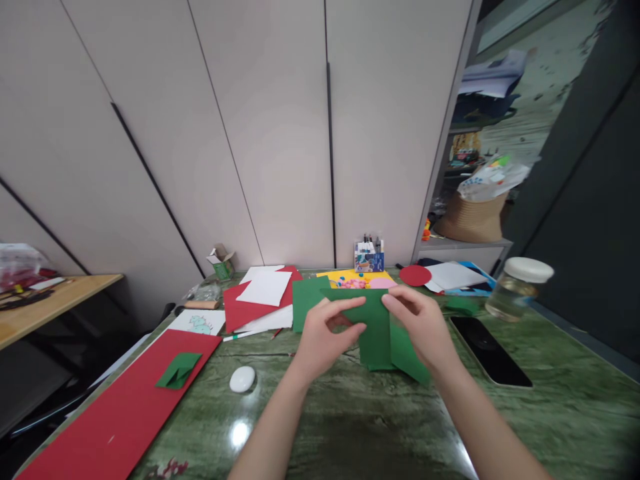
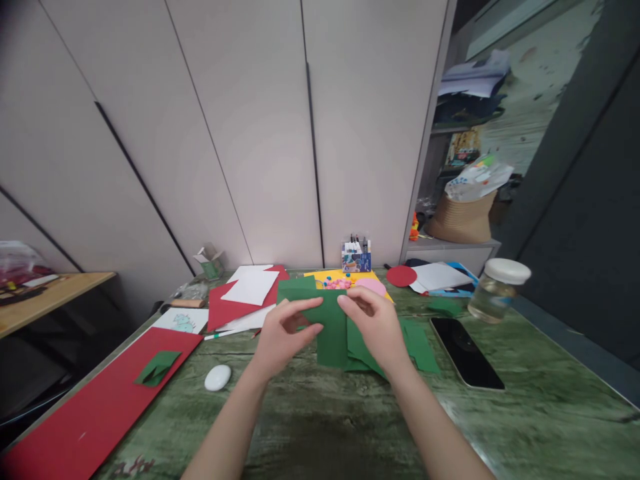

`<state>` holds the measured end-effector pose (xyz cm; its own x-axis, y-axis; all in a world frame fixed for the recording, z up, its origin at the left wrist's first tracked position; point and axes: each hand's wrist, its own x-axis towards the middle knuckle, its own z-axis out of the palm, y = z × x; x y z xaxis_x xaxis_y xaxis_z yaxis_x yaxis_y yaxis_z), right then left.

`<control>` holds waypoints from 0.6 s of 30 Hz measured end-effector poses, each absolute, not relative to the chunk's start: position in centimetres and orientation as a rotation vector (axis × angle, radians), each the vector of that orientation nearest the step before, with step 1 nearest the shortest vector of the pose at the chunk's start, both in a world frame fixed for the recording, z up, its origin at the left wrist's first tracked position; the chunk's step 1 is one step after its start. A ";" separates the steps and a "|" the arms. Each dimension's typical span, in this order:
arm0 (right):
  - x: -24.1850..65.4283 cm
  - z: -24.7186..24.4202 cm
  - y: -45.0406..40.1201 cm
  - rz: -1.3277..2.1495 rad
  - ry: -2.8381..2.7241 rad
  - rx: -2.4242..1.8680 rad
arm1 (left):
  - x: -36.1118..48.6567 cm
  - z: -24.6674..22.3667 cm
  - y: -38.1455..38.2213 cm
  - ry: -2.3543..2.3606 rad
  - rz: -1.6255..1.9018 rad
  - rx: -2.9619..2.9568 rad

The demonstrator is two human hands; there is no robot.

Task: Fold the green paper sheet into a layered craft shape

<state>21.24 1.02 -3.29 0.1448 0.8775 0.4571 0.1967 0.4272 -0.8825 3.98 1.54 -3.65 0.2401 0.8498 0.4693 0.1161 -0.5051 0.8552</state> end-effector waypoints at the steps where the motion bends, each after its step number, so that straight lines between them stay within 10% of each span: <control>1: 21.2 -3.4 1.0 0.628 -1.341 -1.047 | 4.0 -3.7 1.4 0.884 1.312 1.830; 18: 20.9 -3.1 0.2 0.576 -1.311 -1.037 | 3.9 -3.7 1.3 0.907 1.351 1.886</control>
<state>20.93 0.20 -3.14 0.2151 0.8397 0.4986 0.2005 0.4617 -0.8641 3.95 1.28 -3.72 0.2341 0.8236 0.5166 0.1662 -0.5574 0.8134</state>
